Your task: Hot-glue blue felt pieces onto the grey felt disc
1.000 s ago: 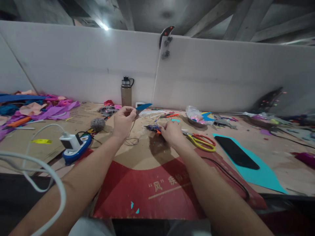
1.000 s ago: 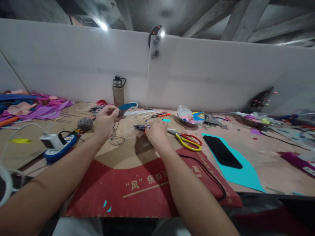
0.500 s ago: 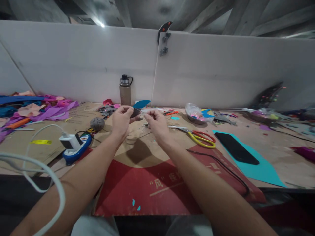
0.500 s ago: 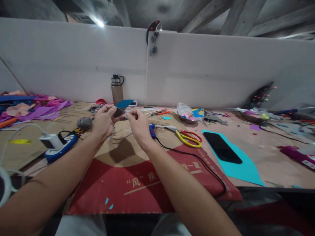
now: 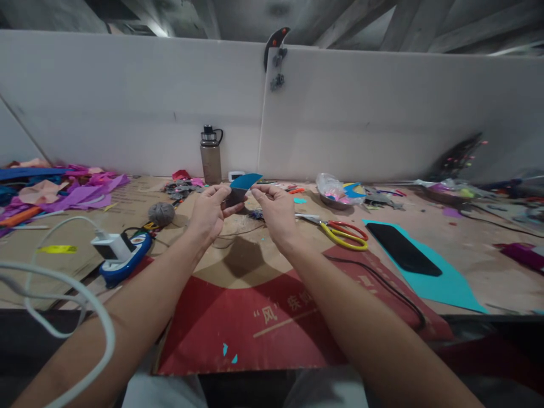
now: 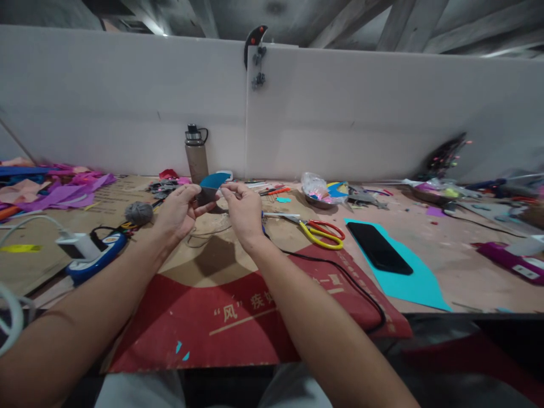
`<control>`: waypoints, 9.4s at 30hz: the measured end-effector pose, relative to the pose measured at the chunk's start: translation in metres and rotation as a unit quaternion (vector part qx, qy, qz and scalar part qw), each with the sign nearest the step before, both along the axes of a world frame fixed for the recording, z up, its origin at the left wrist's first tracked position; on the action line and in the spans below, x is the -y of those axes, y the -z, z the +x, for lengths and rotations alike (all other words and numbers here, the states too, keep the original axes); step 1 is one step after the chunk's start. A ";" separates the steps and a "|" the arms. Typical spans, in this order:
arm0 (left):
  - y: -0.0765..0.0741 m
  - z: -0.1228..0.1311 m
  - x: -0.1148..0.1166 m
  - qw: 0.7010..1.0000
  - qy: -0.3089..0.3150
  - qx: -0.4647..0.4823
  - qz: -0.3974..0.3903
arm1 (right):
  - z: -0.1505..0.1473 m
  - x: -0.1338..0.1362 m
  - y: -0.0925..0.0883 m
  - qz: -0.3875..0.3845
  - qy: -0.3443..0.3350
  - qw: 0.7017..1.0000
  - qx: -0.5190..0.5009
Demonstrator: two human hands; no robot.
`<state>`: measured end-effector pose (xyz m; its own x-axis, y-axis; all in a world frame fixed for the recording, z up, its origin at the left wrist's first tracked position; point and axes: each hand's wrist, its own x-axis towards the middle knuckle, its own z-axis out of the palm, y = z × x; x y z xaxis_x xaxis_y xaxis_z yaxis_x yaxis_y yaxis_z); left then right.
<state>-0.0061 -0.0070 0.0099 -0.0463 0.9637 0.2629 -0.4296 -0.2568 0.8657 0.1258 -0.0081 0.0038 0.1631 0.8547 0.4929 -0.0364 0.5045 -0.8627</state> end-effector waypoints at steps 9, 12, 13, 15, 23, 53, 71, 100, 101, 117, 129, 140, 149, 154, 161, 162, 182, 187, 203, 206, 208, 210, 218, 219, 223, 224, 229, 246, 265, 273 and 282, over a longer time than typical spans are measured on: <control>-0.001 -0.001 -0.002 0.999 0.026 0.004 -0.041 | 0.004 -0.004 0.002 0.001 0.004 0.999 0.033; -0.003 -0.001 -0.001 0.997 0.061 -0.002 -0.039 | 0.006 -0.006 0.004 -0.002 0.007 1.000 0.027; -0.004 -0.001 -0.001 0.997 0.071 -0.004 -0.041 | 0.007 -0.007 0.004 -0.003 0.007 1.000 0.023; -0.005 -0.001 -0.001 0.995 0.086 -0.004 -0.043 | 0.009 -0.009 0.006 -0.004 0.006 1.000 0.017; -0.005 -0.001 0.001 0.996 0.077 -0.012 -0.034 | 0.010 -0.008 0.009 -0.002 0.000 0.999 0.039; 0.007 0.004 -0.002 0.986 0.126 -0.090 -0.054 | 0.005 0.002 0.007 -0.041 -0.131 0.990 0.008; 0.007 0.006 0.001 0.982 0.079 -0.170 -0.008 | 0.018 0.009 0.007 0.072 0.023 0.985 0.153; 0.005 -0.013 -0.007 0.982 0.120 -0.104 -0.104 | 0.013 -0.002 0.014 -0.069 -0.112 0.991 0.015; 0.005 -0.016 -0.009 0.979 0.132 -0.108 -0.110 | 0.012 -0.002 0.015 -0.075 -0.125 0.989 0.008; 0.003 -0.022 -0.018 0.994 0.026 -0.052 -0.097 | 0.008 -0.005 0.029 -0.015 -0.047 0.986 0.160; 0.000 -0.020 -0.013 0.996 0.027 -0.060 -0.066 | 0.014 -0.001 0.022 -0.018 -0.040 0.976 0.212; -0.002 -0.005 -0.001 0.992 0.049 -0.106 -0.056 | 0.018 0.004 0.017 0.064 0.026 0.977 0.201; -0.001 -0.001 0.004 0.988 0.052 -0.138 -0.044 | 0.021 0.003 0.017 0.067 0.053 0.967 0.240; 0.000 -0.001 0.002 0.990 0.046 -0.127 -0.050 | 0.021 0.003 0.016 0.056 0.063 0.966 0.246; -0.008 -0.022 -0.011 0.998 -0.028 -0.037 -0.041 | 0.042 -0.008 0.006 -0.043 0.152 0.920 0.357; -0.010 -0.026 -0.013 0.998 -0.041 -0.024 -0.035 | 0.048 -0.010 0.006 -0.068 0.163 0.904 0.388; -0.002 -0.018 -0.013 0.996 -0.028 -0.084 -0.001 | 0.059 -0.026 0.023 -0.120 0.119 0.960 0.225; -0.002 -0.017 -0.013 0.995 -0.046 -0.082 -0.017 | 0.045 0.001 0.003 -0.004 -0.040 0.997 0.069; -0.001 -0.019 -0.015 0.995 -0.057 -0.078 0.001 | 0.046 0.003 0.007 0.058 -0.012 0.975 0.213; 0.000 -0.020 -0.016 0.995 -0.049 -0.082 0.016 | 0.047 0.002 0.007 0.061 -0.002 0.971 0.230; 0.002 -0.021 -0.017 0.995 -0.053 -0.087 0.025 | 0.047 0.002 0.007 0.061 0.003 0.968 0.244; 0.003 -0.021 -0.018 0.993 -0.058 -0.094 0.032 | 0.046 0.002 0.008 0.068 -0.002 0.965 0.254; 0.005 -0.021 -0.021 0.989 -0.077 -0.115 0.044 | 0.040 -0.001 0.013 0.104 0.009 0.958 0.268; 0.005 -0.021 -0.020 0.989 -0.082 -0.115 0.043 | 0.040 -0.001 0.014 0.104 0.015 0.957 0.272; 0.003 -0.020 -0.019 0.988 -0.098 -0.114 0.043 | 0.040 -0.002 0.015 0.102 0.048 0.951 0.288; 0.003 -0.020 -0.019 0.988 -0.099 -0.112 0.046 | 0.041 -0.002 0.014 0.101 0.053 0.950 0.289; 0.003 -0.021 -0.020 0.988 -0.102 -0.101 0.053 | 0.041 0.001 0.010 0.097 0.061 0.947 0.300; 0.003 -0.020 -0.019 0.987 -0.112 -0.105 0.051 | 0.038 0.007 0.008 0.093 0.072 0.942 0.313; 0.001 -0.021 -0.015 0.986 -0.110 -0.100 0.073 | 0.042 0.003 0.008 0.097 0.089 0.946 0.297; 0.001 -0.022 -0.015 0.987 -0.101 -0.096 0.081 | 0.043 0.003 0.007 0.093 0.096 0.949 0.286; -0.003 -0.020 -0.013 0.989 -0.111 -0.075 0.056 | 0.045 0.003 0.005 0.084 0.108 0.957 0.258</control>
<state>-0.0259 0.0058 0.0126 -0.2061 0.8988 0.3868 -0.2207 -0.4278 0.8765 0.1706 -0.0112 -0.0008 0.0247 0.7303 0.6826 0.4924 0.5854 -0.6441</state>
